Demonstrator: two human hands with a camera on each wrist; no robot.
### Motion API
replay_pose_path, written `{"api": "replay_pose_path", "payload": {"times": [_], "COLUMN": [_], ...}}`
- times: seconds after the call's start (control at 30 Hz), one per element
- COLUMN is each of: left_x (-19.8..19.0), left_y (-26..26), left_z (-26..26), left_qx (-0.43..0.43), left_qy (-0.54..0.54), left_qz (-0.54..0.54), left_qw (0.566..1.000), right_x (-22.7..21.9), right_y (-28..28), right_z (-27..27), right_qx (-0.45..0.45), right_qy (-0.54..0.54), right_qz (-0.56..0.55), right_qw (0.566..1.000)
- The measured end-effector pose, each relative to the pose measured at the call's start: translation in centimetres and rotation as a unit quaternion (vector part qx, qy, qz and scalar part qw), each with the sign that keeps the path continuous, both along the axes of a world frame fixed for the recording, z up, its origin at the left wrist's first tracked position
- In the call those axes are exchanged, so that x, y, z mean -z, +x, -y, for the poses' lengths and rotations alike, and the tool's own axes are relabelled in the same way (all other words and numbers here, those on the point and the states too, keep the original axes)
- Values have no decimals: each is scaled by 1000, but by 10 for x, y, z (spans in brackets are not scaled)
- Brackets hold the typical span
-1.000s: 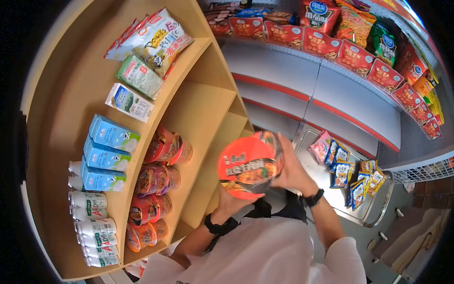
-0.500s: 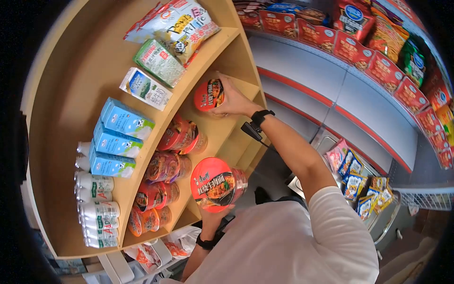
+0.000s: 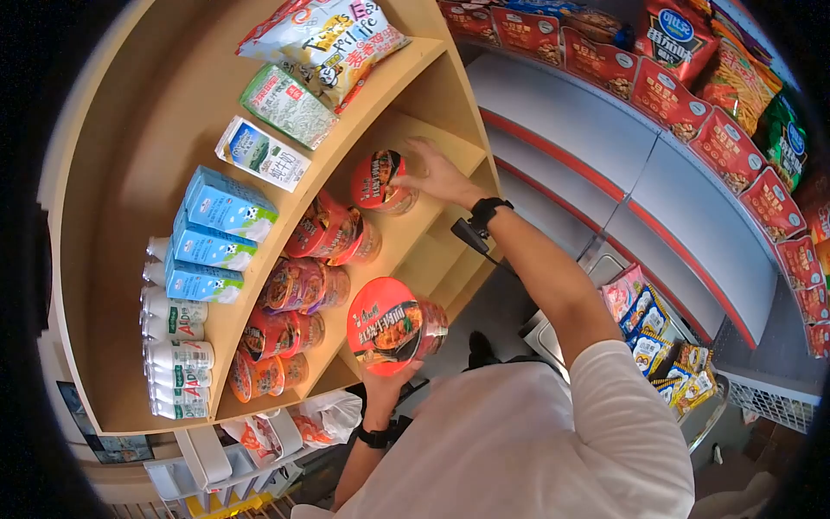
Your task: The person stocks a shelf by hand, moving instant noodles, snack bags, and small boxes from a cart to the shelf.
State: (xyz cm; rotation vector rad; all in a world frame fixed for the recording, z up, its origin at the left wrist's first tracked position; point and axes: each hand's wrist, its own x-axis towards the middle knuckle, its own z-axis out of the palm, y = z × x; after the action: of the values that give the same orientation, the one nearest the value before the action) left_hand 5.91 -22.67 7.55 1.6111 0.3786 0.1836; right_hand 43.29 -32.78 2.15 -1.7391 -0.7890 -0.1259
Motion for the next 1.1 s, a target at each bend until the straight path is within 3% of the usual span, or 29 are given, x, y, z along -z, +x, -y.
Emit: {"api": "replay_pose_path", "payload": {"times": [0.03,0.1,0.17,0.23,0.27,0.33,0.37,0.43,0.53,0.67,0.7,0.73,0.77,0.83,0.9,0.97,1.03,1.1], "left_x": [0,0,-2,-25,-33,-38,-36,-42,-57,-40,-46,-52,-43,-13,-7,-10,5,23], "left_y": [4,16,32,57,70,96,110,132,156,185,195,209,228,274,304,326,347,366], "left_z": [2,3,1,11,14,16,17,25,33,1,-5,-11,-22,-45,-47,-38,-47,-54], "left_qx": [1,3,21,27,40,53,66,86,131,152,158,159,144,112,104,80,97,92], "left_qy": [-10,-21,-48,-62,-65,-67,-63,-55,-40,48,229,402,444,501,521,578,562,585], "left_qz": [10,22,-3,22,17,17,35,60,63,28,43,58,62,38,10,-207,-242,-299], "left_qw": [1000,1000,999,998,997,996,995,993,989,987,960,900,883,857,847,786,785,748], "right_x": [-4,-12,-30,-27,-33,-48,-51,-62,-47,-53,-53,-49,-45,-42,-40,-36,-31,-27], "right_y": [-5,-23,-56,-86,-103,-132,-140,-152,-139,-132,-133,-132,-132,-139,-150,-160,-173,-187], "right_z": [12,39,69,90,94,102,101,91,85,115,126,135,144,163,179,194,210,226], "right_qx": [3,-75,-247,-388,-389,-342,-342,-202,-123,-47,-28,-14,-9,24,44,66,91,116], "right_qy": [0,8,78,94,93,3,2,30,96,137,145,140,140,115,125,141,159,186], "right_qz": [-2,-151,-288,-355,-353,-225,-221,-231,-209,-223,-239,-241,-240,-236,-245,-251,-237,-240], "right_qw": [1000,986,922,846,846,912,913,951,965,964,960,960,961,965,961,955,954,946]}}
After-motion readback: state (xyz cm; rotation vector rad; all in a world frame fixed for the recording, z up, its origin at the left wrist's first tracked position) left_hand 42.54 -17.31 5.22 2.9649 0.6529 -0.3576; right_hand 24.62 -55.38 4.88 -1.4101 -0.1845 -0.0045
